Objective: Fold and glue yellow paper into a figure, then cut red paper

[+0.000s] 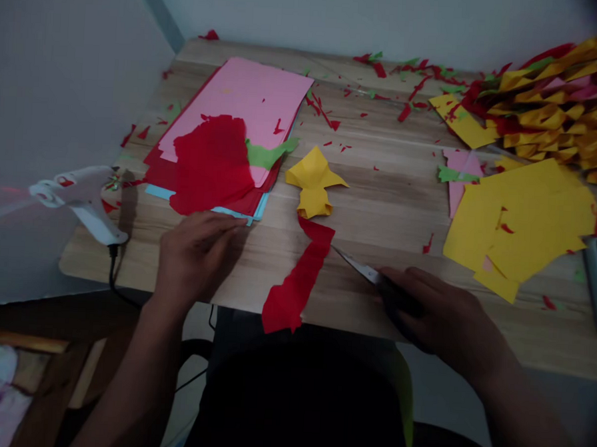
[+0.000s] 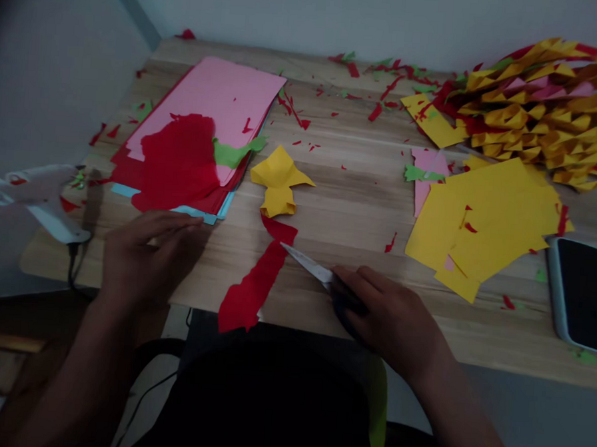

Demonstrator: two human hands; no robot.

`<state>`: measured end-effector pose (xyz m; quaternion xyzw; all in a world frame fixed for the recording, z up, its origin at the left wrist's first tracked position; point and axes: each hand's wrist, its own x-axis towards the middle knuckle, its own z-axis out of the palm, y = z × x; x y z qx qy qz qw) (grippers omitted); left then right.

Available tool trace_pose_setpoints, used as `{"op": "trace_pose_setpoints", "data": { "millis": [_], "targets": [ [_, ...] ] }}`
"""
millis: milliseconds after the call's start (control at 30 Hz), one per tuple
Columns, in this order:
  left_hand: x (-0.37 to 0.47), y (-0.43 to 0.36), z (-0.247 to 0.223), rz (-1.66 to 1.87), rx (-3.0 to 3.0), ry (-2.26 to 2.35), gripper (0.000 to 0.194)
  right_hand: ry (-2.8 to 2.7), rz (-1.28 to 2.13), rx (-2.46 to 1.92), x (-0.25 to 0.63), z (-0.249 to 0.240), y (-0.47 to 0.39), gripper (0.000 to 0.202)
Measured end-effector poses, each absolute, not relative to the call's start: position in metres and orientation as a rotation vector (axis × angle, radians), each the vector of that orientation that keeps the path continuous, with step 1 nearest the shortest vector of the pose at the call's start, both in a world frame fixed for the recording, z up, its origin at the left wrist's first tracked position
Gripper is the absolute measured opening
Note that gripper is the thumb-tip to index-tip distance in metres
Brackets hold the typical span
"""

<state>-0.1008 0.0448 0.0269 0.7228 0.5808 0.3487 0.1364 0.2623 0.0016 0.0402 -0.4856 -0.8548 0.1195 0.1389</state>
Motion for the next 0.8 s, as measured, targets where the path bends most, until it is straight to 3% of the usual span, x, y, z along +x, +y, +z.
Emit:
{"op": "trace_pose_setpoints", "data": {
  "millis": [133,233,300,400,500,567,667,800],
  "targets": [
    [-0.118,0.047,0.026,0.965,2.070,1.873,0.010,-2.401,0.409,-1.511,0.266,0.040,0.005,0.031],
    [-0.104,0.042,0.038,0.894,2.036,1.896,0.021,-2.217,0.640,-1.571,0.267,0.042,0.003,0.037],
    [-0.082,0.037,0.045,0.857,2.046,1.807,0.028,-2.072,0.798,-1.602,0.265,0.047,0.002,0.042],
    [-0.040,0.030,0.045,0.665,2.060,1.618,0.015,-1.899,1.003,-1.607,0.260,0.058,0.001,0.038],
    [-0.003,0.028,0.036,0.511,2.151,1.625,0.030,-1.736,1.212,-1.579,0.255,0.066,-0.004,0.033],
    [0.010,0.028,0.028,0.451,2.242,1.629,0.028,-1.671,1.263,-1.586,0.252,0.067,-0.010,0.034],
    [0.006,0.031,0.021,0.444,2.367,1.466,0.018,-1.625,1.261,-1.631,0.244,0.062,-0.025,0.038],
    [-0.025,0.035,0.022,0.416,2.470,1.074,0.020,-1.374,1.486,-1.583,0.222,0.049,-0.055,0.039]
  ]
}}
